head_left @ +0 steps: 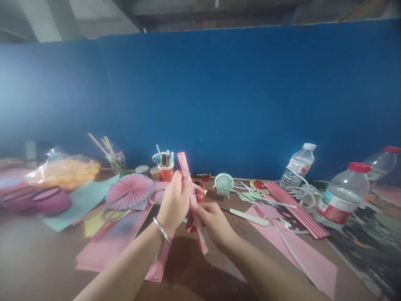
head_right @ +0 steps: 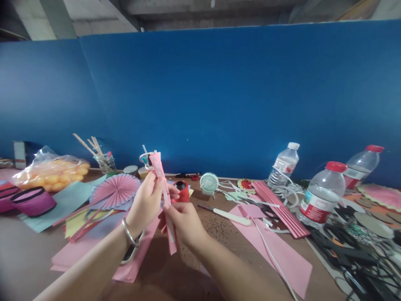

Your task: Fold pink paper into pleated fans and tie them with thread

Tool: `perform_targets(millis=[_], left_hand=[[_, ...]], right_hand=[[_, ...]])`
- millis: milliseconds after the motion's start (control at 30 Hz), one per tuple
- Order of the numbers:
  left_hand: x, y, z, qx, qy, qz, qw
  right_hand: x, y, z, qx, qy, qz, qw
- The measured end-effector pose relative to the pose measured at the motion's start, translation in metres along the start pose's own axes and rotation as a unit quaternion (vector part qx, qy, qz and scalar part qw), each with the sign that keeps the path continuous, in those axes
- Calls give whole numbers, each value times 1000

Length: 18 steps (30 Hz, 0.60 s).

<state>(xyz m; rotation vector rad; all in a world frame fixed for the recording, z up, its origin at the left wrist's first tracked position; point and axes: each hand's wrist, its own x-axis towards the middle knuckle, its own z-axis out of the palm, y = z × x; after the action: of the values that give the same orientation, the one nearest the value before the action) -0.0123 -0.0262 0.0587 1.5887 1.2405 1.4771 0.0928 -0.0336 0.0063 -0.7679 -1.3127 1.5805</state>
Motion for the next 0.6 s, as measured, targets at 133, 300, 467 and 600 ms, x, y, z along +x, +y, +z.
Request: perform_targets(millis=[133,300,467,600], left_hand=[[3,-2,-3,-40,24,-28,999],[17,-5,-21,-79,83,-15,993],[24,-6,-29,-167,53,-39,984],[22,-6,-28,-129,-13,-43,991]], right_hand=[[-2,1,5,6,12,6,1000],[-2,3,3,63,-103,-7,993],[-1,4,3,71,-86,26,993],[5,-4,-15,-10,-128,78,989]])
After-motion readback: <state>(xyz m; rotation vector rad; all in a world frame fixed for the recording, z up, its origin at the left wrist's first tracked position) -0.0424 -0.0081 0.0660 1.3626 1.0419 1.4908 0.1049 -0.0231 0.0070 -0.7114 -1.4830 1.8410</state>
